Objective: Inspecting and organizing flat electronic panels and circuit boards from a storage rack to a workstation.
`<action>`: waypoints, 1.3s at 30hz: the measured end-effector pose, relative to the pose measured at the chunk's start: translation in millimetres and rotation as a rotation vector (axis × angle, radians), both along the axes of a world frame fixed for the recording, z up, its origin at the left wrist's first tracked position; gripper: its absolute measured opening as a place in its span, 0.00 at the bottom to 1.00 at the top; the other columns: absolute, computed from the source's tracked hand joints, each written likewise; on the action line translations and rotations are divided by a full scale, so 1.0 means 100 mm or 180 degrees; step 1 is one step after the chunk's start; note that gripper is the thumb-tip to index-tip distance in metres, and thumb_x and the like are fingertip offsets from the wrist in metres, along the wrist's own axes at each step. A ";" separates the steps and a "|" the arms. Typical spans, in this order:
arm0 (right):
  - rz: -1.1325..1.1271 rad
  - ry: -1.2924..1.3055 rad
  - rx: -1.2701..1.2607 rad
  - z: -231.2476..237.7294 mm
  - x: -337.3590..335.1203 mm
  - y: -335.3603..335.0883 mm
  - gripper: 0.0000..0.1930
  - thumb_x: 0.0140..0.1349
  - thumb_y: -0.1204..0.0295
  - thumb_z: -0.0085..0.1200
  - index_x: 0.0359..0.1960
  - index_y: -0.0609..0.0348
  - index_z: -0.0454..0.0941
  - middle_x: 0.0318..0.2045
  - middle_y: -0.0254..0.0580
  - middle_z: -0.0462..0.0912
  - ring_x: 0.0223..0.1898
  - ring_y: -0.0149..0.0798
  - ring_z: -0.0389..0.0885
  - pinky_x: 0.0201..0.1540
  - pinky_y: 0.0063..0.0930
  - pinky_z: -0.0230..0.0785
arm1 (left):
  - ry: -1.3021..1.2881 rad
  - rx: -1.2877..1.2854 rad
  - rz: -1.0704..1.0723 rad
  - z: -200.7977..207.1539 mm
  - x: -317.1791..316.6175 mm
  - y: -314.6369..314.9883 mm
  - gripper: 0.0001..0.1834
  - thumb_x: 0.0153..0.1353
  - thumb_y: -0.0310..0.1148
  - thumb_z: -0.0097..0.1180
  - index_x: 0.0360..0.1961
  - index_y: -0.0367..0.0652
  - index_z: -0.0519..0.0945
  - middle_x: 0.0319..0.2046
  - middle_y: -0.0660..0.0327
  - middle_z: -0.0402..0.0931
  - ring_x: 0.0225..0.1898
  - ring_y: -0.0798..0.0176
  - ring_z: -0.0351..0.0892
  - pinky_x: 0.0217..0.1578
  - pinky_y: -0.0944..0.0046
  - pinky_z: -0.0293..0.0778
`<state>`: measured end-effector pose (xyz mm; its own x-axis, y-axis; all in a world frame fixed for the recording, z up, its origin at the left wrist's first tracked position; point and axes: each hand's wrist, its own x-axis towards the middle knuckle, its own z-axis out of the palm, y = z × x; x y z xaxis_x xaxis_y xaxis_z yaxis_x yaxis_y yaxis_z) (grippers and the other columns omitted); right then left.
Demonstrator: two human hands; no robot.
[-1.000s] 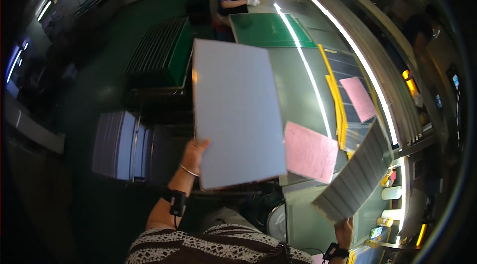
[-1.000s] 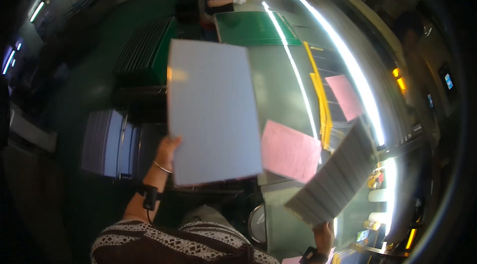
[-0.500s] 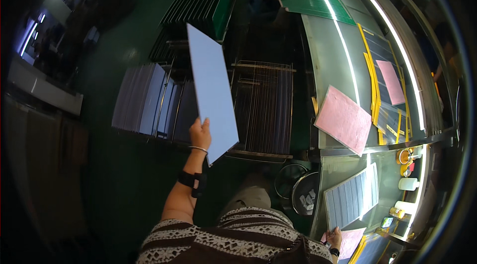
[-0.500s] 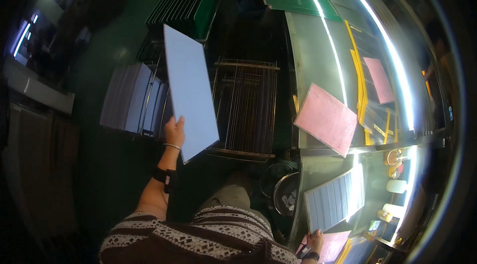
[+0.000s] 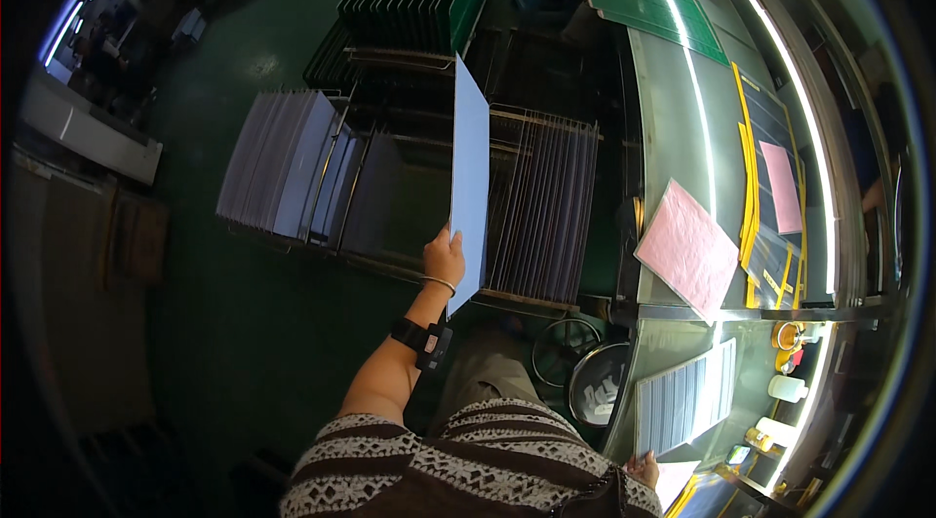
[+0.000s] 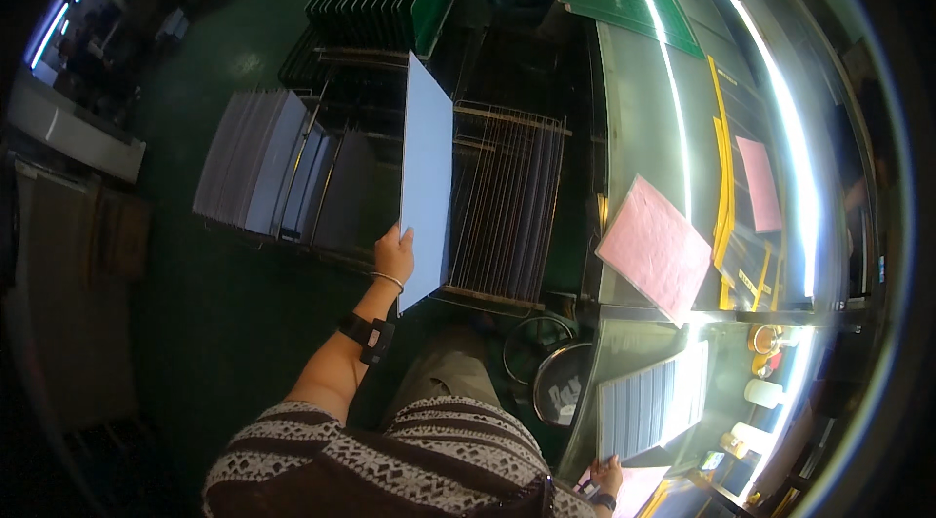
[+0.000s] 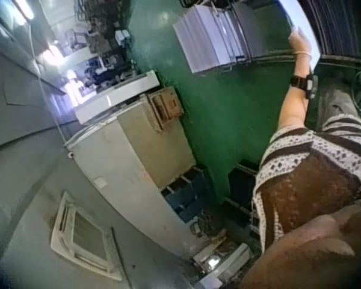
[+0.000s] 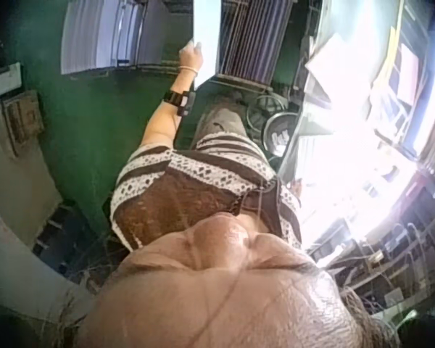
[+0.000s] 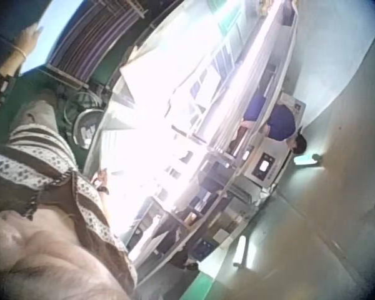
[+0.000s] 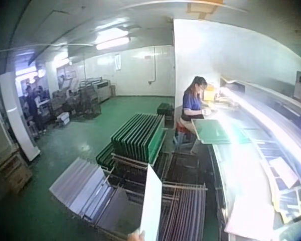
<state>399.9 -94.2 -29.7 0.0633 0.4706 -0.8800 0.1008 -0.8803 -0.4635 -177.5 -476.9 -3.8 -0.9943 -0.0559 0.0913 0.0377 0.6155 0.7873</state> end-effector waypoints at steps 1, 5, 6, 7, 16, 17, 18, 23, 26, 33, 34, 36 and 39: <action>0.0006 -0.0045 0.0021 0.00 0.01 0.00 0.14 0.61 0.60 0.46 0.44 0.50 0.65 0.40 0.44 0.69 0.37 0.43 0.71 0.36 0.39 0.70 | -0.0047 -0.0048 0.0012 -0.02 0.00 0.03 0.14 0.56 0.32 0.48 0.41 0.36 0.75 0.29 0.42 0.75 0.33 0.41 0.75 0.35 0.51 0.71; -0.0248 -0.0019 0.0049 -0.04 0.09 0.04 0.14 0.61 0.60 0.46 0.44 0.50 0.64 0.40 0.43 0.69 0.38 0.44 0.70 0.35 0.39 0.70 | -0.0052 -0.0166 -0.0128 -0.03 -0.09 0.14 0.14 0.56 0.32 0.48 0.41 0.35 0.75 0.24 0.42 0.74 0.29 0.40 0.75 0.33 0.49 0.71; -0.0058 -0.0075 0.0040 -0.04 0.17 0.06 0.13 0.61 0.60 0.46 0.43 0.51 0.64 0.40 0.44 0.68 0.37 0.43 0.70 0.34 0.39 0.71 | -0.0032 -0.0143 -0.0138 -0.04 -0.11 0.19 0.14 0.56 0.32 0.48 0.41 0.35 0.75 0.24 0.42 0.74 0.29 0.40 0.75 0.33 0.49 0.71; 0.0123 -0.0118 0.0030 -0.07 0.18 0.07 0.13 0.61 0.60 0.46 0.42 0.53 0.64 0.39 0.45 0.68 0.36 0.43 0.71 0.33 0.39 0.71 | -0.0045 -0.0153 -0.0205 -0.07 -0.14 0.25 0.15 0.56 0.32 0.48 0.41 0.35 0.74 0.24 0.42 0.74 0.29 0.40 0.74 0.33 0.48 0.71; 0.0385 -0.0552 0.0084 0.13 -0.13 -0.13 0.18 0.62 0.58 0.44 0.44 0.60 0.65 0.36 0.49 0.72 0.35 0.45 0.73 0.39 0.36 0.70 | -0.0396 -0.0396 -0.0465 0.00 -0.30 0.42 0.15 0.56 0.32 0.46 0.43 0.37 0.74 0.26 0.41 0.74 0.31 0.39 0.74 0.34 0.48 0.70; 0.0390 -0.0545 0.0094 0.12 -0.14 -0.12 0.18 0.62 0.58 0.44 0.44 0.60 0.65 0.36 0.49 0.72 0.35 0.45 0.73 0.39 0.35 0.70 | -0.0350 -0.0295 -0.0480 -0.02 -0.31 0.43 0.15 0.56 0.31 0.46 0.44 0.37 0.74 0.26 0.41 0.74 0.31 0.40 0.74 0.34 0.48 0.71; 0.0404 -0.0540 0.0099 0.11 -0.16 -0.12 0.18 0.62 0.58 0.44 0.44 0.60 0.65 0.36 0.49 0.72 0.35 0.45 0.73 0.39 0.35 0.70 | -0.0336 -0.0292 -0.0492 -0.05 -0.33 0.44 0.15 0.56 0.31 0.46 0.44 0.37 0.74 0.26 0.41 0.74 0.31 0.40 0.74 0.34 0.48 0.71; 0.0402 -0.0521 0.0099 0.08 -0.18 -0.14 0.18 0.62 0.58 0.44 0.44 0.60 0.65 0.36 0.49 0.72 0.35 0.45 0.73 0.39 0.35 0.70 | -0.0375 -0.0370 -0.0406 -0.13 -0.39 0.51 0.13 0.54 0.32 0.49 0.37 0.36 0.75 0.26 0.42 0.74 0.31 0.39 0.74 0.33 0.47 0.70; 0.0387 -0.0512 0.0112 0.07 -0.18 -0.15 0.18 0.62 0.58 0.44 0.44 0.60 0.65 0.36 0.49 0.72 0.35 0.45 0.73 0.39 0.35 0.70 | -0.0357 -0.0485 -0.0467 -0.13 -0.39 0.56 0.13 0.54 0.32 0.49 0.38 0.36 0.74 0.26 0.42 0.74 0.31 0.39 0.74 0.34 0.47 0.70; 0.0403 -0.0507 0.0111 0.03 -0.20 -0.15 0.18 0.62 0.58 0.44 0.43 0.60 0.65 0.36 0.49 0.72 0.35 0.45 0.73 0.39 0.34 0.70 | -0.0390 -0.0542 -0.0524 -0.12 -0.38 0.57 0.15 0.54 0.28 0.47 0.45 0.42 0.73 0.26 0.42 0.75 0.30 0.40 0.75 0.34 0.49 0.71; 0.0408 -0.0502 0.0109 0.03 -0.21 -0.15 0.18 0.62 0.57 0.44 0.43 0.60 0.65 0.36 0.49 0.72 0.35 0.45 0.73 0.39 0.34 0.70 | -0.0389 -0.0501 -0.0477 -0.11 -0.38 0.59 0.13 0.54 0.30 0.48 0.41 0.39 0.74 0.27 0.42 0.75 0.31 0.40 0.74 0.34 0.48 0.70; 0.0425 -0.0508 0.0104 0.02 -0.22 -0.15 0.18 0.62 0.57 0.44 0.43 0.60 0.65 0.35 0.49 0.72 0.35 0.45 0.73 0.39 0.34 0.70 | -0.0386 -0.0457 -0.0422 -0.08 -0.38 0.62 0.12 0.54 0.32 0.49 0.37 0.37 0.75 0.27 0.41 0.74 0.32 0.39 0.74 0.34 0.47 0.70; 0.0469 -0.0527 0.0119 0.02 -0.24 -0.12 0.18 0.62 0.57 0.44 0.43 0.61 0.65 0.35 0.49 0.72 0.35 0.45 0.73 0.39 0.34 0.70 | -0.0544 -0.0695 -0.0453 -0.02 -0.35 0.64 0.16 0.55 0.29 0.47 0.45 0.42 0.73 0.28 0.44 0.76 0.32 0.41 0.75 0.35 0.48 0.70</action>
